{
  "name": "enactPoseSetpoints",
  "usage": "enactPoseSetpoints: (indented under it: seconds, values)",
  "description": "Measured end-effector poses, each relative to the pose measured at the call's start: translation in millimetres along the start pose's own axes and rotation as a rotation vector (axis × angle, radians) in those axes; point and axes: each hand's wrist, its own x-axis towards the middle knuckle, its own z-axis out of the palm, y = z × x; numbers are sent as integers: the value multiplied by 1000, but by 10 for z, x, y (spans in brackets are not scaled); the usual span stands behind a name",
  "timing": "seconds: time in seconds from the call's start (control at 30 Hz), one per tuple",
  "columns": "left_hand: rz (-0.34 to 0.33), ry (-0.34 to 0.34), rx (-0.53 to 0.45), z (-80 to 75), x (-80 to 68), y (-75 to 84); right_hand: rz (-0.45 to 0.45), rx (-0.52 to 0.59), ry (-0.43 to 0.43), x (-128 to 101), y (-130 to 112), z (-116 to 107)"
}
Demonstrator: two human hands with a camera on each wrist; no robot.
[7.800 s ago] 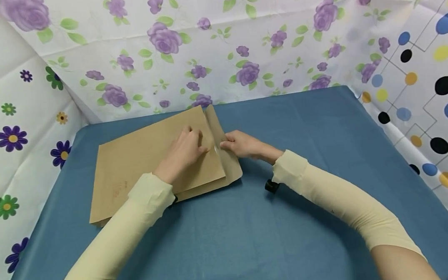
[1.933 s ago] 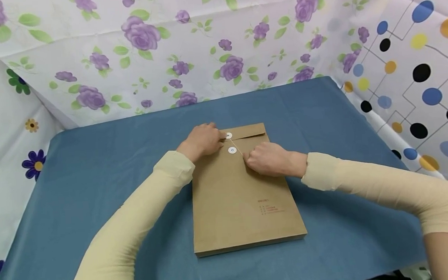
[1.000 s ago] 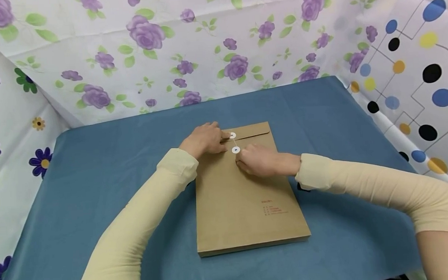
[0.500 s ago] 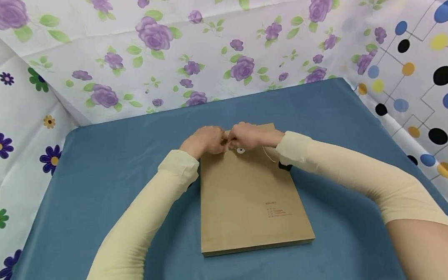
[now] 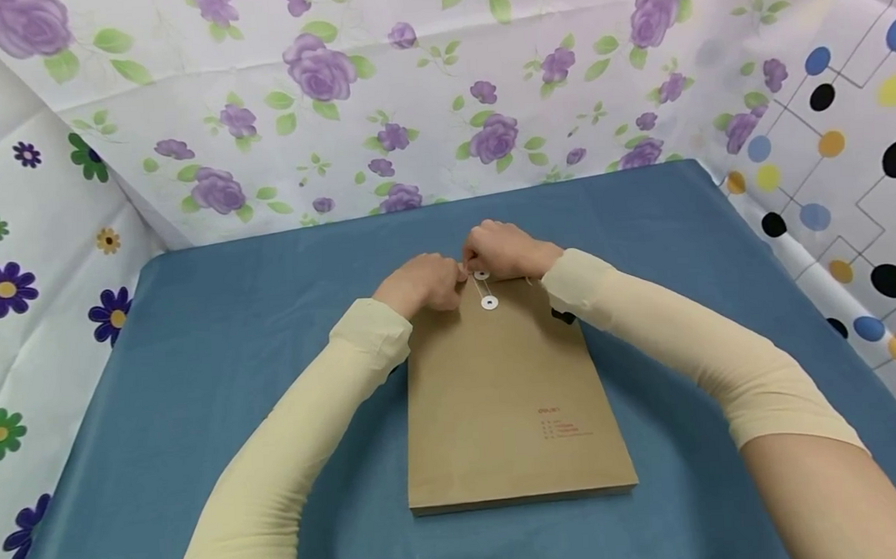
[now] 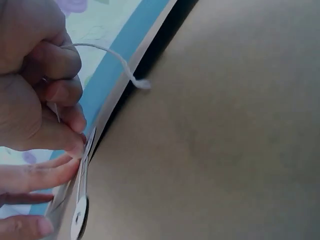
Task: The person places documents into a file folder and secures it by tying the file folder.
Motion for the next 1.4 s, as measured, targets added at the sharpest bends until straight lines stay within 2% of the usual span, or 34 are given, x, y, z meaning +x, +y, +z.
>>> enactPoseSetpoints:
  seconds: [0.17,0.43,0.57,0.9,1.13,1.4]
  values:
    - [9,11,-10,-17,13,32,33,7,-7,21,60,-39]
    - [18,17,-16,9,45,45,92,-55,-43,8,99,-86]
    - [18,17,-16,16,58,54,104,-59,-33,1,125,-77]
    - [23,14,-82,30,81,13,5,78,19,-42,181,34]
    - [15,33,-134,21,35,-68,16,36,51,-2,86,60]
    - [9,14,-101,22,19,-41,56,54,48,-25,115,48]
